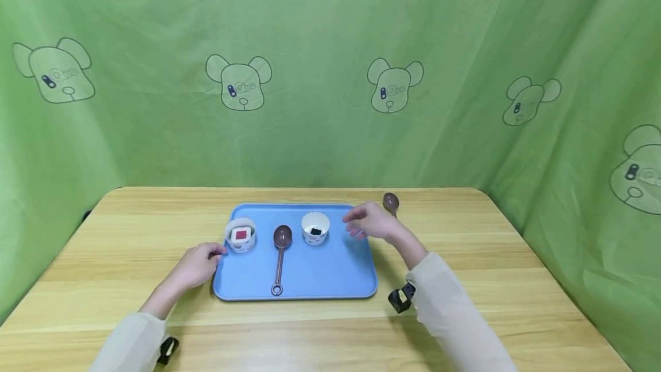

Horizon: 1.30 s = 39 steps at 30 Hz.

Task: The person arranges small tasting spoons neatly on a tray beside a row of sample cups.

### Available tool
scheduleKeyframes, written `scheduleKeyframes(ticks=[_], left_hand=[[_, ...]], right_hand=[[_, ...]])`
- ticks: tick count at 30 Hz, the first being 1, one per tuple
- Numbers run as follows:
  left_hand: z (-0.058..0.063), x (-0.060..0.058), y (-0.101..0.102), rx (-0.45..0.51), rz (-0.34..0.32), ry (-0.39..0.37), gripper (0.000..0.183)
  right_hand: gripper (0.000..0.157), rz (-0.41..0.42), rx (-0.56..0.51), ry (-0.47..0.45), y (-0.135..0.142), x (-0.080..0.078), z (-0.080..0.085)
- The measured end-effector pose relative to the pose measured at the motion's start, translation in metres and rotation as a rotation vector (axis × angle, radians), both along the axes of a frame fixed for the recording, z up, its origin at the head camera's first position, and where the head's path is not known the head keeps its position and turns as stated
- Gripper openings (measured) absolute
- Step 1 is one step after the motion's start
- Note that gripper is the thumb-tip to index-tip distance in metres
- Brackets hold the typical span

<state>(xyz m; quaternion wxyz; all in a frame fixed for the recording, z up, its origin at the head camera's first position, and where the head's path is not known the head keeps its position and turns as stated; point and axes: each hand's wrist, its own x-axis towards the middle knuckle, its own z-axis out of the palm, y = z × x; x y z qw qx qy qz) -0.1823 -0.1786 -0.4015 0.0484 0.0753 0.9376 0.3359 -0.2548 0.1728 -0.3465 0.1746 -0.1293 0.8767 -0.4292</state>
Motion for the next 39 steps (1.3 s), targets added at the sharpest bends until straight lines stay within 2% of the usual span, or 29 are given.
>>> scheduleKeyframes(ticks=[20,39], left_hand=[[-0.002,0.0,-0.001,0.004,0.007,-0.001,0.026],[-0.004,-0.002,-0.001,0.005,0.009,-0.006,0.026]], right_hand=[[0.027,-0.084,-0.004,-0.015,0.023,-0.005,-0.007],[0.03,-0.092,0.028,-0.023,0.041,-0.006,-0.011]])
